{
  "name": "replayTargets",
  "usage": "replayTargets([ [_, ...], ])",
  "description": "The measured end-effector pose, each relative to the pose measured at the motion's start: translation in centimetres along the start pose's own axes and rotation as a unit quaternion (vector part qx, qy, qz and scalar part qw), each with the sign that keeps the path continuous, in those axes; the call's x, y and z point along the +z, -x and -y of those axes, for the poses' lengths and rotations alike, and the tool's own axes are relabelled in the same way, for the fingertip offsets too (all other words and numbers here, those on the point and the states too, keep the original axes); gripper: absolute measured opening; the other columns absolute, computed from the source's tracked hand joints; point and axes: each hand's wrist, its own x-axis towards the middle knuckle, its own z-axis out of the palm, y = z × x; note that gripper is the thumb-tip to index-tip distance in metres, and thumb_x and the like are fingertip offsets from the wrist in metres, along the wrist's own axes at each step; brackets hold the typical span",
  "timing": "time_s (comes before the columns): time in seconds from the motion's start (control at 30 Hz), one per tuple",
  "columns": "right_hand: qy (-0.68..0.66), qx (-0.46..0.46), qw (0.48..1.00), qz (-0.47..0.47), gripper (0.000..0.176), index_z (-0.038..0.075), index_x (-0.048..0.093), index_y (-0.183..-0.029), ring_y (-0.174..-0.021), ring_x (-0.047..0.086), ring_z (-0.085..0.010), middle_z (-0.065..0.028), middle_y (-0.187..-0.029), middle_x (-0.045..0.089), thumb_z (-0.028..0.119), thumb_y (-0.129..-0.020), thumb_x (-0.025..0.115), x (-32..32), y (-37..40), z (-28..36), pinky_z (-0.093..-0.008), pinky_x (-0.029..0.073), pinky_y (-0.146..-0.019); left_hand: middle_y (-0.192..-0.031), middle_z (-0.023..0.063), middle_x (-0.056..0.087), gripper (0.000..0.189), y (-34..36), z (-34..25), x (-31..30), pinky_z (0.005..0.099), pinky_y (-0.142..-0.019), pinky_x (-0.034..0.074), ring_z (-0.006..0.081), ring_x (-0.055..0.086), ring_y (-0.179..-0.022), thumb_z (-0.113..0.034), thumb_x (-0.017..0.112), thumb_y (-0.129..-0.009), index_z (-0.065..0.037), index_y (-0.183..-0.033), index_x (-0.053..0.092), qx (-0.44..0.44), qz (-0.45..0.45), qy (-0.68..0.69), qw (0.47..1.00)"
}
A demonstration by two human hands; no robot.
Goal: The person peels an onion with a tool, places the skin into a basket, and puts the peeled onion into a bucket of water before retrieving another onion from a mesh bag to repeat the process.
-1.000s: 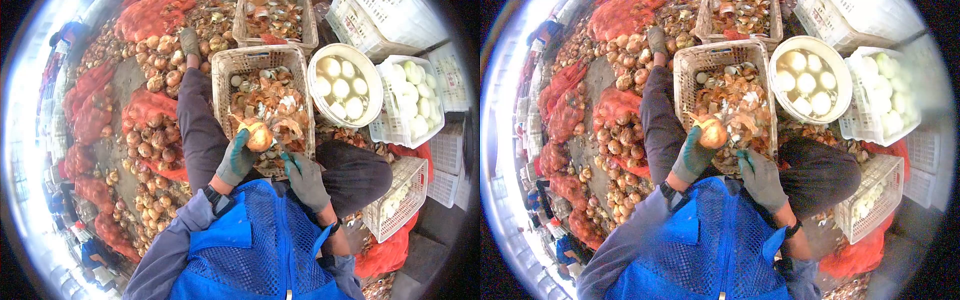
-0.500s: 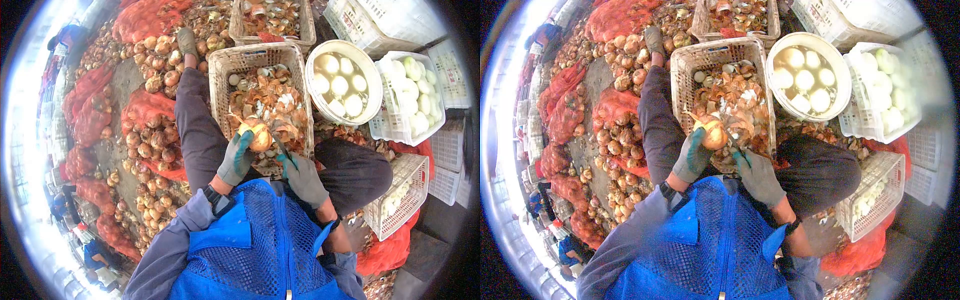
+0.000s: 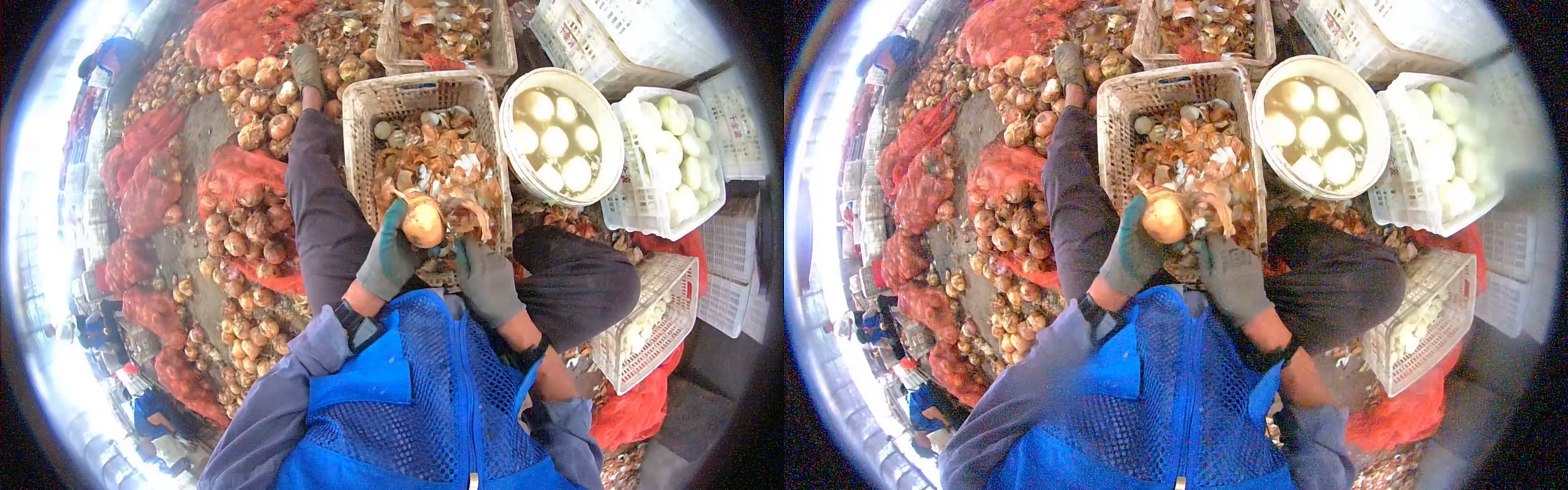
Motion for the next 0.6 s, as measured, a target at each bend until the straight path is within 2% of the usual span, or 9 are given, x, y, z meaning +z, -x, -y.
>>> replayTargets([
  [0.17,-0.094,-0.028,0.995,0.010,0.031,0.003,0.065,-0.130,-0.088,0.069,-0.0444,-0.0208,-0.101,0.070,0.025,-0.109,0.059,1.9,0.1,-1.9,-0.0566,0.054,-0.079,-0.132,0.0062,0.072,0.059,0.6,0.1,0.0,0.0379,-0.106,0.057,0.0194,0.070,-0.117,-0.054,0.057,-0.113,-0.004,-0.145,0.062,0.032,-0.007,-0.165,0.986],
  [0.23,-0.068,-0.120,0.990,0.036,0.034,0.006,0.063,-0.139,-0.093,0.068,-0.0461,-0.0226,-0.104,0.069,0.020,-0.109,0.056,2.2,-0.5,-3.3,-0.0570,0.054,-0.081,-0.131,0.0038,0.069,0.057,1.2,-1.2,1.0,0.0345,-0.105,0.055,0.0156,0.067,-0.119,-0.052,0.054,-0.115,-0.004,-0.145,0.061,0.040,0.019,-0.204,0.978],
  [0.27,-0.067,-0.120,0.990,0.018,0.037,0.005,0.061,-0.143,-0.094,0.068,-0.0481,-0.0248,-0.107,0.069,0.018,-0.108,0.054,1.7,-0.3,-3.1,-0.0580,0.054,-0.079,-0.127,0.0037,0.068,0.051,0.1,-0.3,-1.3,0.0337,-0.105,0.053,0.0153,0.065,-0.117,-0.047,0.051,-0.117,-0.004,-0.143,0.061,0.014,-0.052,-0.265,0.963],
  [0.3,-0.265,0.138,0.934,0.196,0.040,0.005,0.060,-0.145,-0.095,0.068,-0.0468,-0.0263,-0.111,0.069,0.013,-0.106,0.056,-0.6,-1.8,-1.7,-0.0586,0.053,-0.077,-0.123,0.0033,0.065,0.050,1.0,-1.2,-0.5,0.0329,-0.103,0.052,0.0150,0.061,-0.113,-0.045,0.052,-0.117,-0.002,-0.141,0.060,0.108,-0.012,-0.471,0.876],
  [0.33,-0.330,0.222,0.892,0.215,0.037,0.004,0.062,-0.141,-0.093,0.068,-0.0452,-0.0254,-0.109,0.069,0.015,-0.106,0.055,-1.2,-2.3,-1.4,-0.0570,0.054,-0.077,-0.124,0.0055,0.065,0.052,1.1,-1.6,0.0,0.0336,-0.100,0.053,0.0162,0.063,-0.112,-0.043,0.057,-0.114,-0.002,-0.146,0.053,0.154,-0.004,-0.537,0.829],
  [0.43,-0.267,0.107,0.946,0.152,0.030,0.000,0.065,-0.128,-0.088,0.069,-0.0402,-0.0226,-0.101,0.070,0.019,-0.109,0.054,0.4,-1.3,-3.0,-0.0522,0.054,-0.076,-0.129,0.0120,0.064,0.077,1.2,-1.4,1.4,0.0356,-0.093,0.058,0.0199,0.068,-0.108,-0.036,0.073,-0.104,0.000,-0.160,0.034,0.105,0.004,-0.419,0.902],
  [0.5,-0.219,0.036,0.968,0.118,0.030,-0.002,0.068,-0.120,-0.084,0.069,-0.0369,-0.0208,-0.096,0.070,0.022,-0.110,0.052,1.7,-1.3,-4.2,-0.0491,0.055,-0.075,-0.133,0.0164,0.063,0.101,1.3,-1.2,1.4,0.0369,-0.088,0.062,0.0224,0.071,-0.105,-0.032,0.084,-0.098,0.001,-0.169,0.021,0.095,0.004,-0.419,0.903],
  [0.57,-0.349,0.182,0.909,0.141,0.033,-0.002,0.071,-0.105,-0.073,0.067,-0.0314,-0.0169,-0.085,0.070,0.025,-0.108,0.053,1.7,-1.6,-3.2,-0.0443,0.053,-0.069,-0.156,0.0284,0.046,0.112,-0.8,-0.1,-1.1,0.0494,-0.118,0.046,0.0414,0.051,-0.143,-0.044,0.088,-0.091,-0.003,-0.171,0.022,0.212,-0.013,-0.597,0.774],
  [0.6,-0.438,0.284,0.839,0.151,0.036,-0.001,0.073,-0.094,-0.065,0.066,-0.0276,-0.0139,-0.076,0.070,0.028,-0.106,0.054,1.0,-1.7,-2.1,-0.0412,0.051,-0.064,-0.162,0.0309,0.039,0.113,0.7,-1.3,0.9,0.0518,-0.125,0.039,0.0461,0.042,-0.152,-0.048,0.089,-0.089,-0.004,-0.170,0.024,0.185,-0.040,-0.659,0.728],
])
